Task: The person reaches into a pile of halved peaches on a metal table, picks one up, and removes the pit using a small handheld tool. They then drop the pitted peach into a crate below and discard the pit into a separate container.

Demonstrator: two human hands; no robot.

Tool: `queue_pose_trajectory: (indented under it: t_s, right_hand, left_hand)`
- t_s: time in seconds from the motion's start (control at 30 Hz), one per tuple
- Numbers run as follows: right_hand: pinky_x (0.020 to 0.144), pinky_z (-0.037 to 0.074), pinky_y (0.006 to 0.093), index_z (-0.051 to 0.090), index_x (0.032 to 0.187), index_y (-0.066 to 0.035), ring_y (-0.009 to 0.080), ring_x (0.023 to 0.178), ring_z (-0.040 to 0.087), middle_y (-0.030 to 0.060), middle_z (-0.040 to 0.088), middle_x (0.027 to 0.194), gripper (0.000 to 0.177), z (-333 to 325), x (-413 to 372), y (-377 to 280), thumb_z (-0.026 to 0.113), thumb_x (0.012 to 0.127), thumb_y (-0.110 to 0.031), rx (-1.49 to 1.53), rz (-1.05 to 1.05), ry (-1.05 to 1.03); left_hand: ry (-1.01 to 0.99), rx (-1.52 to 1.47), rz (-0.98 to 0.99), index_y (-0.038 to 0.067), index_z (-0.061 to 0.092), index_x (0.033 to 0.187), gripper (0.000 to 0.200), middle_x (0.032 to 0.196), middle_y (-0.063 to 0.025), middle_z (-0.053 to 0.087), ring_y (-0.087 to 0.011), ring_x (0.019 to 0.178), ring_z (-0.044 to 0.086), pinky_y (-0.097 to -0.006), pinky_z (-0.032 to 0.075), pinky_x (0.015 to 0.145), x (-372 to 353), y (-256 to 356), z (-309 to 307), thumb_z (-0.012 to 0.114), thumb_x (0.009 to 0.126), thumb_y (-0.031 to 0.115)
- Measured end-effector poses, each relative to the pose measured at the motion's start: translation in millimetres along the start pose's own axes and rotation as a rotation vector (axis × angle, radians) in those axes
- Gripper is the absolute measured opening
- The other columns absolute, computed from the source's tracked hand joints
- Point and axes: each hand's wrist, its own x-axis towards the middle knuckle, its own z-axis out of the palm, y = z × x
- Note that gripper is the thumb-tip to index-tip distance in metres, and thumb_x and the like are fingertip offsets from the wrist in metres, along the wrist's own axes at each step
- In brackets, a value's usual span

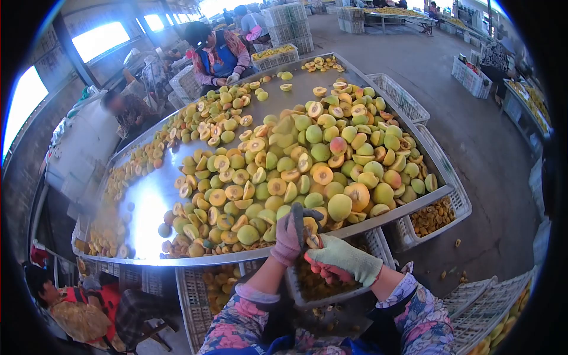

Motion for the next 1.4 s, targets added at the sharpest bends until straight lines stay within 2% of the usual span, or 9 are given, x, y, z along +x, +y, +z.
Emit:
queue_pose_trajectory:
  t_s: [0.13, 0.2, 0.3, 0.93, 1.0, 1.17, 1.23, 1.27, 1.4]
  right_hand:
    - [0.043, 0.042, 0.0253, 0.051, 0.095, -0.008, 0.008, 0.05, 0.047, 0.0042, 0.053, 0.072, 0.02, 4, -4, -4, 0.058, 0.092, -0.026, 0.18, 0.045, -0.067]
    - [0.043, 0.04, 0.0246, 0.051, 0.095, -0.008, 0.0075, 0.05, 0.044, 0.0039, 0.052, 0.074, 0.021, 7, -2, 0, 0.059, 0.092, -0.028, 0.167, 0.048, -0.049]
    - [0.043, 0.043, 0.0253, 0.054, 0.095, -0.009, 0.0096, 0.049, 0.046, 0.0015, 0.053, 0.072, 0.021, 10, 2, 10, 0.061, 0.09, -0.028, 0.066, -0.02, -0.03]
    - [0.037, 0.023, 0.0149, 0.05, 0.108, -0.004, -0.0001, 0.045, 0.03, -0.0057, 0.038, 0.066, 0.022, -13, 5, 25, 0.058, 0.099, -0.023, 0.813, 0.201, -0.585]
    - [0.038, 0.024, 0.0157, 0.052, 0.104, -0.008, -0.0006, 0.045, 0.032, -0.007, 0.043, 0.067, 0.023, -9, -6, 12, 0.062, 0.095, -0.027, 0.469, 0.149, -0.419]
    - [0.042, 0.041, 0.025, 0.055, 0.097, -0.008, 0.009, 0.046, 0.049, 0.0022, 0.056, 0.068, 0.024, 0, -14, 13, 0.065, 0.087, -0.028, -0.084, 0.134, -0.195]
    - [0.047, 0.047, 0.0274, 0.056, 0.094, -0.005, 0.0141, 0.052, 0.059, 0.0065, 0.061, 0.069, 0.022, -5, -19, 18, 0.062, 0.087, -0.025, -0.514, 0.076, 0.027]
    - [0.066, 0.056, 0.0457, 0.061, 0.103, -0.003, 0.0336, 0.077, 0.071, 0.0222, 0.07, 0.086, 0.027, -14, -2, 44, 0.054, 0.085, -0.021, -0.889, -0.004, 0.201]
    - [0.077, 0.055, 0.0487, 0.063, 0.106, -0.003, 0.0389, 0.089, 0.069, 0.0241, 0.07, 0.09, 0.03, -18, -5, 50, 0.052, 0.085, -0.022, -1.369, -0.001, 0.414]
  left_hand:
    - [0.123, 0.18, 0.173, 0.003, 0.042, 0.137, 0.063, 0.091, -0.01, 0.07, -0.0285, 0.079, 0.068, -0.0367, 0.054, 0.073, 13, 20, -8, 0.068, 0.086, 0.029]
    - [-0.032, -0.06, -0.149, 0.001, 0.063, 0.104, 0.027, 0.087, -0.0101, 0.072, -0.0212, 0.074, 0.07, -0.0313, 0.056, 0.07, 16, 27, -12, 0.049, 0.101, 0.024]
    - [-0.065, -0.297, -0.306, 0.002, 0.064, 0.102, 0.026, 0.084, -0.0094, 0.072, -0.0205, 0.072, 0.07, -0.0306, 0.056, 0.069, 9, 11, -7, 0.05, 0.1, 0.025]
    - [-0.055, -0.295, -0.187, 0.003, 0.056, 0.12, 0.043, 0.1, -0.0104, 0.07, -0.0223, 0.083, 0.067, -0.0351, 0.054, 0.08, 4, 19, -4, 0.066, 0.091, 0.033]
    - [-0.13, -0.925, -0.549, 0.0, 0.058, 0.119, 0.043, 0.099, -0.0103, 0.069, -0.0216, 0.084, 0.067, -0.0332, 0.055, 0.08, 4, 16, -4, 0.066, 0.092, 0.033]
    - [-0.006, -1.031, -0.399, -0.004, 0.057, 0.118, 0.045, 0.1, -0.0108, 0.068, -0.0184, 0.09, 0.067, -0.0302, 0.056, 0.081, 12, 19, -5, 0.064, 0.094, 0.033]
    - [-0.091, -0.557, -0.469, -0.004, 0.058, 0.117, 0.04, 0.101, -0.0114, 0.068, -0.0175, 0.091, 0.067, -0.0302, 0.056, 0.081, 13, 16, -7, 0.06, 0.097, 0.031]
    - [-0.086, -0.555, -0.464, -0.004, 0.058, 0.117, 0.04, 0.101, -0.0114, 0.068, -0.0175, 0.091, 0.067, -0.0302, 0.056, 0.081, 11, 16, -6, 0.06, 0.097, 0.031]
    - [0.097, -0.88, -0.749, -0.003, 0.064, 0.112, 0.034, 0.107, -0.0094, 0.068, -0.0157, 0.089, 0.066, -0.0275, 0.053, 0.081, 11, 14, -23, 0.049, 0.102, 0.026]
